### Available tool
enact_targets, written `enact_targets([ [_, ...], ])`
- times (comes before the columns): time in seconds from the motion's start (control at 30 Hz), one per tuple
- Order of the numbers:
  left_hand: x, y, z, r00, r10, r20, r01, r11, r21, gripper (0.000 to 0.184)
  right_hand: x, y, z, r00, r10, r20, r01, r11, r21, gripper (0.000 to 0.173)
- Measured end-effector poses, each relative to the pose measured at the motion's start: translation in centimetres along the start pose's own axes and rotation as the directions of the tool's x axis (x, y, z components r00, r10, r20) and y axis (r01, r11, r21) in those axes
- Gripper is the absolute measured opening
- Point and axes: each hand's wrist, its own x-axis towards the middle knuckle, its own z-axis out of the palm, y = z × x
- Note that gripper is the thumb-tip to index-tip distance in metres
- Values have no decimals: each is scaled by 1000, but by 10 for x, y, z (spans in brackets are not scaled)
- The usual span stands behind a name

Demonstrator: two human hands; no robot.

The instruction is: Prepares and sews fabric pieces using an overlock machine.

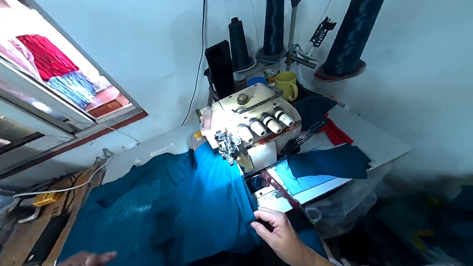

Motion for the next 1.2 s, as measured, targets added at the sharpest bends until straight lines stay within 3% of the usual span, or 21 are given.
enact_targets([
  [0.07, 8, -3, 0, 995, -69, 73, 53, 977, 207, 9, -17, 4, -4, 1000, 10, 3, -10, 999, -40, 15],
  [0.1, 7, -1, 6, 968, -195, 155, 129, 924, 360, 33, -24, 5, -7, 1000, 10, -7, -11, 997, -78, 16],
  [0.17, -3, -8, 19, 818, -474, 324, 245, 798, 550, 69, -34, 5, -16, 999, 23, -33, -28, 983, -179, 17],
  [0.2, -12, -15, 28, 764, -529, 369, 233, 760, 607, 69, -37, 4, -22, 998, 42, -35, -49, 975, -217, 18],
  [0.23, -24, -21, 36, 754, -533, 384, 194, 740, 644, 58, -39, 3, -27, 997, 64, -32, -70, 967, -245, 18],
  [0.3, -44, -33, 48, 832, -416, 368, 123, 784, 608, 18, -41, 0, -34, 995, 97, -22, -100, 955, -281, 16],
  [0.33, -50, -34, 51, 862, -361, 355, 99, 808, 581, 9, -41, -1, -36, 995, 101, -20, -102, 947, -304, 16],
  [0.5, -36, -23, 30, 943, -306, 130, 213, 857, 469, 18, -38, -9, -33, 997, 72, -29, -77, 911, -406, 22],
  [0.6, -18, -16, 15, 970, -244, 17, 206, 851, 483, 18, -39, -10, -28, 995, 30, -99, -64, 930, -361, 15],
  [0.77, -10, -40, 18, 973, -225, 46, 163, 816, 555, 19, -44, -10, -22, 991, -24, -131, -13, 960, -279, 13],
  [0.93, -24, -79, 44, 965, -261, 35, 193, 794, 576, 17, -46, -8, -20, 976, 7, -216, -61, 967, -247, 10],
  [1.2, -27, -83, 50, 972, -235, 7, 182, 771, 610, 16, -43, -7, -18, 957, 120, -265, -170, 970, -175, 15],
])
